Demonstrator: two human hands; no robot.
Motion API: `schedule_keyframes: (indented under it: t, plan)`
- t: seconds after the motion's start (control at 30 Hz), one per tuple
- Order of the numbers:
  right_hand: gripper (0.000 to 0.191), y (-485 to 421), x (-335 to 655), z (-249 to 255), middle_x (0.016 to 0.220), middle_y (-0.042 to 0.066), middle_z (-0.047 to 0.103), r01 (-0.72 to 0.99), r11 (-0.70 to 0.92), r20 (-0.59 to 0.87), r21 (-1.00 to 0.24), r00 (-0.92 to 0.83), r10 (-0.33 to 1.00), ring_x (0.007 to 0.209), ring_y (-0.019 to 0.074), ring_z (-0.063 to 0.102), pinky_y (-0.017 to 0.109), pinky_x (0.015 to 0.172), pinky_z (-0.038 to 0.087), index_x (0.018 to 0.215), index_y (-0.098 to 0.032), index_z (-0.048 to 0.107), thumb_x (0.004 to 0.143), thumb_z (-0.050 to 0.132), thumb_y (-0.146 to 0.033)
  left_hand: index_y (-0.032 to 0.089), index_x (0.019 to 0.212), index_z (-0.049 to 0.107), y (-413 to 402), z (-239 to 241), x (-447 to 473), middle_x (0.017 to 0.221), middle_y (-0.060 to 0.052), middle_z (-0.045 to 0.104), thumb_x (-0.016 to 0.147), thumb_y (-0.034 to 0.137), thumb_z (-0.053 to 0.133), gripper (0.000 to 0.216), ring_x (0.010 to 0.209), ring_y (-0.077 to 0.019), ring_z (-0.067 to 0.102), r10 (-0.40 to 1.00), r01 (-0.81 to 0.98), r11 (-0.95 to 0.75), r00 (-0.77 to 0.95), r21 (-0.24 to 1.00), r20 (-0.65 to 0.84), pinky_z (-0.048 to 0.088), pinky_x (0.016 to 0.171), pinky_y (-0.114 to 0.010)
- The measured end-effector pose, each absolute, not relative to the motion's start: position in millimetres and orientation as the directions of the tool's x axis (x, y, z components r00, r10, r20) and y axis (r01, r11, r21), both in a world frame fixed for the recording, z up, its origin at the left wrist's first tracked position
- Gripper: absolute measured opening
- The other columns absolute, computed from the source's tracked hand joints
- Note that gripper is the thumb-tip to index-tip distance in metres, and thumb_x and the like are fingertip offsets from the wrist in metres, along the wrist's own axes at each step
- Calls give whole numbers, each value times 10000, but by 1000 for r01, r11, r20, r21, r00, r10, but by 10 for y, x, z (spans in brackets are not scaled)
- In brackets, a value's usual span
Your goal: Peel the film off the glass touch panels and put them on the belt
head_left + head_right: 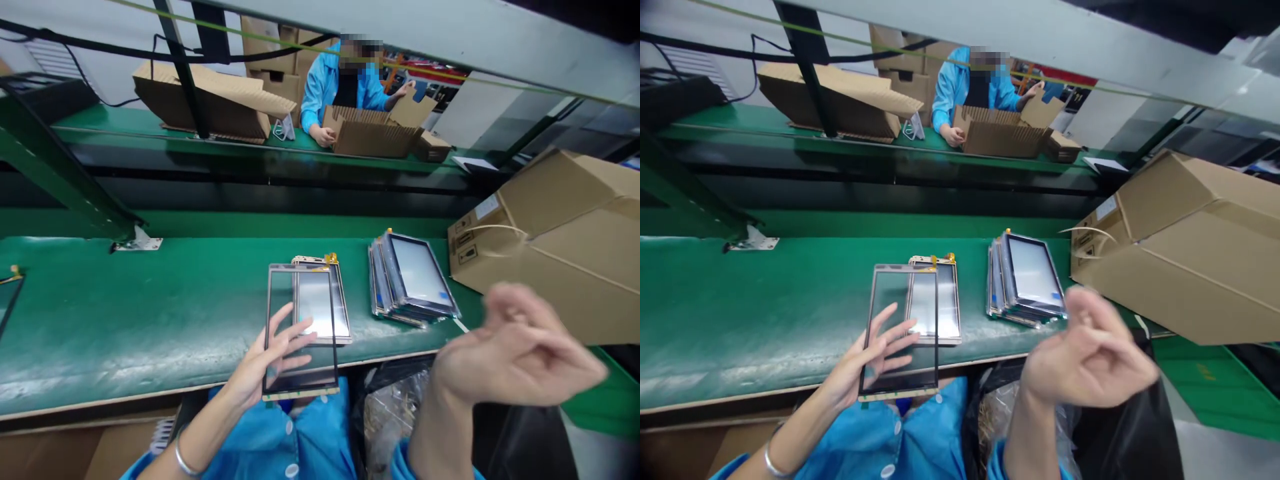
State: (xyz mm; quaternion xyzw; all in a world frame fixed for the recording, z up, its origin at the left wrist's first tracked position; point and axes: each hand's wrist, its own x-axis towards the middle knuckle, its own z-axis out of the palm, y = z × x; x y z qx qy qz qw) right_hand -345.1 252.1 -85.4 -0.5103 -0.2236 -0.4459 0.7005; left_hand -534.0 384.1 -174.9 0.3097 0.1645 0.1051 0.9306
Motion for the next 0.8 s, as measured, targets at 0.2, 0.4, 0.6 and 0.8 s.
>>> schedule_keyframes:
  t: [0.2,0.4,0.6,0.8]
  plan:
    - [60,2152,-4132,-1787,814,28,648,279,-73,201,-958,828,524,727,152,653,255,634,545,889,-189,620,834,599,-183,354,1365,391,3881,-1530,-5361,1328,-72,591,941,260,518,453,1203,-279,559,510,-237,623,845,745,-158,504,908,-392]
    - [45,2186,-4307,-1859,826,29,591,219,-69,142,-973,809,570,779,146,596,235,661,504,826,-194,605,858,574,-200,374,1314,464,3777,-1448,-5346,1269,-39,640,935,266,529,400,1151,-261,603,559,-272,534,824,801,-93,538,870,-360]
    - [122,2215,-4235,-1848,764,2,539,255,-104,154,-961,810,565,711,132,547,232,628,453,765,-200,540,884,519,-180,398,1322,458,3652,-1423,-5405,1279,-29,633,913,308,563,432,1180,-283,579,586,-245,495,803,834,-112,506,931,-434]
    - [186,2045,-4401,-1628,776,34,562,525,-101,328,-845,658,678,767,160,548,286,701,468,787,-210,557,931,439,-199,464,1277,479,3402,-1303,-5177,1252,57,646,907,267,563,428,1178,-260,581,732,-272,343,677,899,-74,499,966,-455]
